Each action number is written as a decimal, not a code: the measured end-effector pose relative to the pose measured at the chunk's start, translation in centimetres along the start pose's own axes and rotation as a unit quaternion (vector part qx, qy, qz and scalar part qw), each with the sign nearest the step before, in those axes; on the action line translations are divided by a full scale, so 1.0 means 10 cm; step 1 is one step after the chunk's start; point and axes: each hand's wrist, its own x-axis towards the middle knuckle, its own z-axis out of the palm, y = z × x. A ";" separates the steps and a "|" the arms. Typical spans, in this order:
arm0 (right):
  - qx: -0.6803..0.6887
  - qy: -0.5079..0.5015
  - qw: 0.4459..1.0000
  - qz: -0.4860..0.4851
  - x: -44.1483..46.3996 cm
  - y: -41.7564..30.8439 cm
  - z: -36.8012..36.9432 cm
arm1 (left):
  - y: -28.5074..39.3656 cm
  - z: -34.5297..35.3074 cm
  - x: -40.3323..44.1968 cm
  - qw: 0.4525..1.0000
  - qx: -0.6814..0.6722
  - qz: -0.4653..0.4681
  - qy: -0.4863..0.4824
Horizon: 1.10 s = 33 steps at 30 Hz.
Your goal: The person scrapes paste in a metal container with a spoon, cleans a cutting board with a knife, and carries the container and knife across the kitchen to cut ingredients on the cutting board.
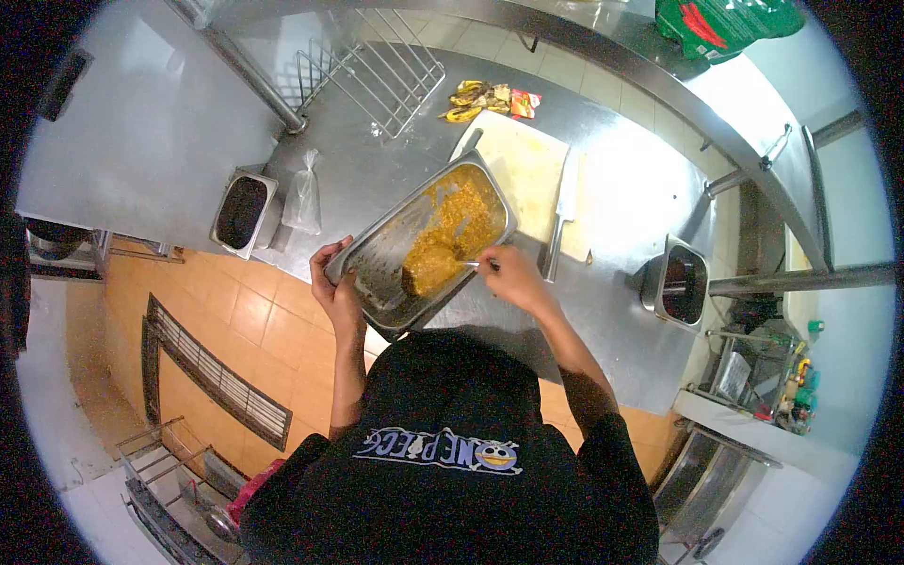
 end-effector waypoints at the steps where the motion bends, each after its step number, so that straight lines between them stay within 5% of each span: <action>1: 0.000 -0.001 1.000 -0.001 0.00 -0.03 0.03 | 0.00 -0.01 0.01 1.000 0.004 0.001 -0.001; 6: -0.039 0.076 0.990 -0.110 -0.08 -0.20 0.10 | -0.04 -0.02 0.02 1.000 0.007 0.001 -0.004; 10: -0.112 0.065 0.985 -0.112 -0.09 -0.31 -0.03 | -0.08 -0.04 0.03 1.000 0.004 -0.003 0.003; 12: -0.232 0.146 0.959 -0.078 0.05 -0.22 -0.26 | -0.11 -0.06 0.02 1.000 0.004 -0.004 -0.002; 21: -0.309 0.185 0.931 -0.063 0.19 -0.12 -0.57 | -0.06 -0.03 0.02 1.000 0.000 -0.013 0.009; 28: -0.126 0.063 0.990 -0.015 0.07 0.05 -0.19 | -0.08 -0.03 0.03 1.000 0.000 -0.018 0.012; 33: -0.082 0.035 0.992 -0.085 0.02 -0.07 0.20 | -0.07 -0.05 0.07 1.000 -0.013 -0.024 0.007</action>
